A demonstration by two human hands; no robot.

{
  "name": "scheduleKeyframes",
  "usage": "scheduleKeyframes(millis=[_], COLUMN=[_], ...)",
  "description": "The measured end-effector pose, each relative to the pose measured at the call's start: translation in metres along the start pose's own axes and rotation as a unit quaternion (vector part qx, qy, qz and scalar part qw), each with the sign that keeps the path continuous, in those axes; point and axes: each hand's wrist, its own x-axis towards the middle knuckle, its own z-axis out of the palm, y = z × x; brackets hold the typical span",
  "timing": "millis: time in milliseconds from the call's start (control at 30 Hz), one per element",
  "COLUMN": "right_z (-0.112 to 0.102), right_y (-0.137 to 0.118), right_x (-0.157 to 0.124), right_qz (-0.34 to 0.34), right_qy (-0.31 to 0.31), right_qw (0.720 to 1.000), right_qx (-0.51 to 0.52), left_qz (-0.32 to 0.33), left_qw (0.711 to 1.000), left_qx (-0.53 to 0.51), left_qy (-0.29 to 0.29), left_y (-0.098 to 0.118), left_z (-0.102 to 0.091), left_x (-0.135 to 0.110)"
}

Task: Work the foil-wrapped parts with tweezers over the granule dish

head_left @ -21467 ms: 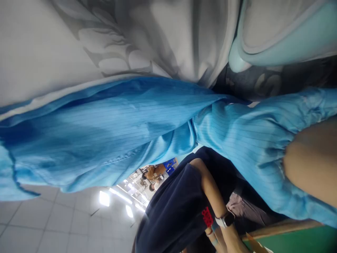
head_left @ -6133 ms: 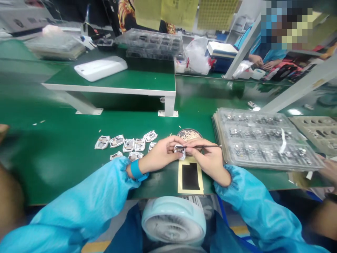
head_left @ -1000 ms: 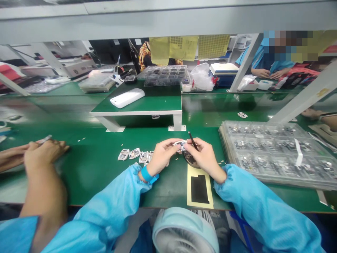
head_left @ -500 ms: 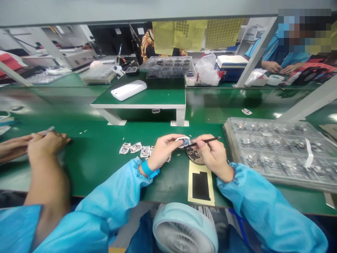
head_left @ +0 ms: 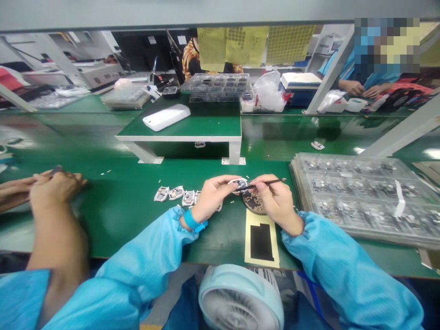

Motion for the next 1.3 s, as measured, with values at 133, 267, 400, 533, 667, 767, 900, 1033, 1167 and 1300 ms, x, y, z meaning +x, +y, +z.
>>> scheduleKeyframes(millis=[133,267,400,533,667,767,900,1033,1167,1300], right_z=[0.004,0.010,0.010,0.008,0.012,0.017,0.020,0.019,0.019,0.022], right_y=[-0.002,-0.005,-0.010,-0.010,-0.005,-0.002,0.001,0.003,0.004,0.006], right_x=[0.001,0.001,0.003,0.007,0.007,0.004,0.001,0.002,0.002,-0.002], right_qz=[0.057,0.124,0.131,0.126,0.186,0.200,0.201,0.230,0.230,0.229], right_qy=[0.015,0.045,0.084,0.124,0.038,-0.023,-0.024,-0.018,-0.023,-0.024], right_qw=[0.998,0.986,0.975,0.973,0.980,0.979,0.979,0.973,0.972,0.972], right_qx=[0.019,0.106,0.156,0.151,0.067,0.030,0.007,0.022,0.030,0.045], left_qz=[0.014,0.020,0.022,0.016,0.024,0.038,0.056,0.056,0.055,0.080], left_qw=[1.000,0.999,0.999,0.999,0.999,0.999,0.998,0.997,0.994,0.987], left_qx=[0.011,0.026,0.035,0.021,0.016,0.019,0.035,0.050,0.098,0.136], left_qy=[0.001,0.014,0.033,0.031,0.027,0.026,0.008,-0.005,0.005,0.034], left_y=[0.000,-0.001,-0.001,0.000,0.000,-0.003,-0.007,-0.009,-0.014,-0.015], left_z=[0.001,0.001,0.000,0.001,0.003,0.002,0.001,0.002,0.001,0.003], left_x=[-0.001,-0.001,0.001,0.001,0.000,-0.002,-0.003,-0.003,-0.003,-0.007])
